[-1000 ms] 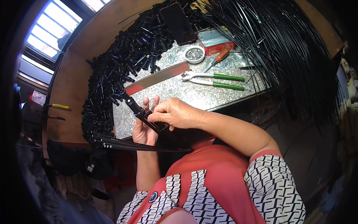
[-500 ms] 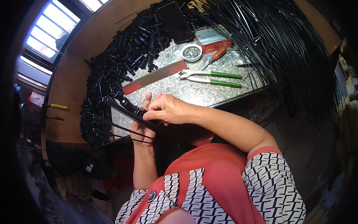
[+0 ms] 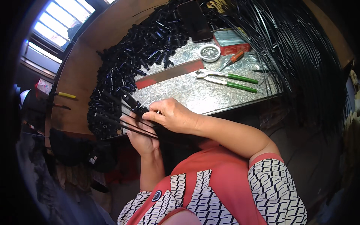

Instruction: The person assembles black rods into a structured bundle using a jig and pliers.

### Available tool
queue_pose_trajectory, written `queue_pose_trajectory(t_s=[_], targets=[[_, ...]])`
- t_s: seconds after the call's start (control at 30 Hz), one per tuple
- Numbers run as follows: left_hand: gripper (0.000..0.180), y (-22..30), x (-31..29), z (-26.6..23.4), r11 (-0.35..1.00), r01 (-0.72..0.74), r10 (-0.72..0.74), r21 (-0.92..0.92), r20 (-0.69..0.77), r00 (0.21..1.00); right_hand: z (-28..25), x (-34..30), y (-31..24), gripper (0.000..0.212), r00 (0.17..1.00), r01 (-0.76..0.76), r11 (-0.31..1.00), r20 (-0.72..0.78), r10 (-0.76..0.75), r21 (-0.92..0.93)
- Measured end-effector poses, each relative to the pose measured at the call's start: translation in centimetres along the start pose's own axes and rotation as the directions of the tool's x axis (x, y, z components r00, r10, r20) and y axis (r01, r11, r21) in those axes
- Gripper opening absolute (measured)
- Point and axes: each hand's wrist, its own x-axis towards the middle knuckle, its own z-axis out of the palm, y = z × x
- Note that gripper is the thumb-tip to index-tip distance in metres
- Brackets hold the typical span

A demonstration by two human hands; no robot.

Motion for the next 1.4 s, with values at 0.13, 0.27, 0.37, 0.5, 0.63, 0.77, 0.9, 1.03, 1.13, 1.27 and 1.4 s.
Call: queue_pose_trajectory(t_s=[0.13,0.27,0.37,0.5,0.63,0.77,0.9,1.03,1.13,1.27,1.4], targets=[[0.059,1.5,-0.8,1.5,0.989,-0.150,0.150,0.017,-0.026,0.988,1.1,0.7,-0.7,0.032,0.983,0.149,0.984,-0.090,-0.158,-0.094],[0.023,3.7,-0.3,1.7,0.807,-0.208,0.217,0.552,0.050,0.975,1.3,1.1,-1.2,0.029,0.980,0.171,0.976,-0.078,-0.183,-0.137],[0.006,4.4,0.5,1.0,0.861,-0.158,0.193,0.484,-0.023,0.981,1.4,1.2,-1.3,0.028,0.967,0.236,0.962,-0.061,-0.246,-0.137],[0.012,4.8,0.5,0.8,0.914,-0.110,0.156,0.392,-0.086,0.984,1.6,1.3,-1.5,0.028,0.976,0.210,0.968,-0.026,-0.215,-0.138],[0.017,4.7,0.5,0.7,0.927,-0.111,0.155,0.357,-0.096,0.983,1.5,1.3,-1.7,0.028,0.988,0.151,0.981,0.005,-0.152,-0.123],[0.019,5.0,0.8,1.0,0.916,-0.143,0.155,0.375,-0.002,0.988,1.7,1.2,-1.9,0.028,0.969,0.235,0.960,-0.035,-0.243,-0.153],[0.018,4.9,0.8,0.6,0.885,-0.150,0.159,0.440,0.016,0.987,2.4,1.1,-1.6,0.026,0.943,0.299,0.925,-0.078,-0.325,-0.236],[0.018,5.5,1.0,-0.1,0.882,-0.117,0.095,0.457,0.070,0.993,2.2,1.0,-1.6,0.026,0.956,0.276,0.941,-0.051,-0.290,-0.195],[0.022,5.7,1.3,-0.4,0.886,-0.096,0.084,0.453,0.047,0.995,2.5,0.7,-1.5,0.026,0.960,0.271,0.953,-0.040,-0.278,-0.138],[0.025,5.5,1.2,-0.9,0.916,-0.079,0.087,0.392,-0.003,0.996,2.2,0.6,-1.6,0.026,0.976,0.212,0.967,-0.008,-0.216,-0.140],[0.028,5.2,1.4,-1.6,0.955,-0.039,0.034,0.293,0.022,0.999,1.9,0.8,-1.4,0.030,0.985,0.172,0.980,0.019,-0.171,-0.098]])
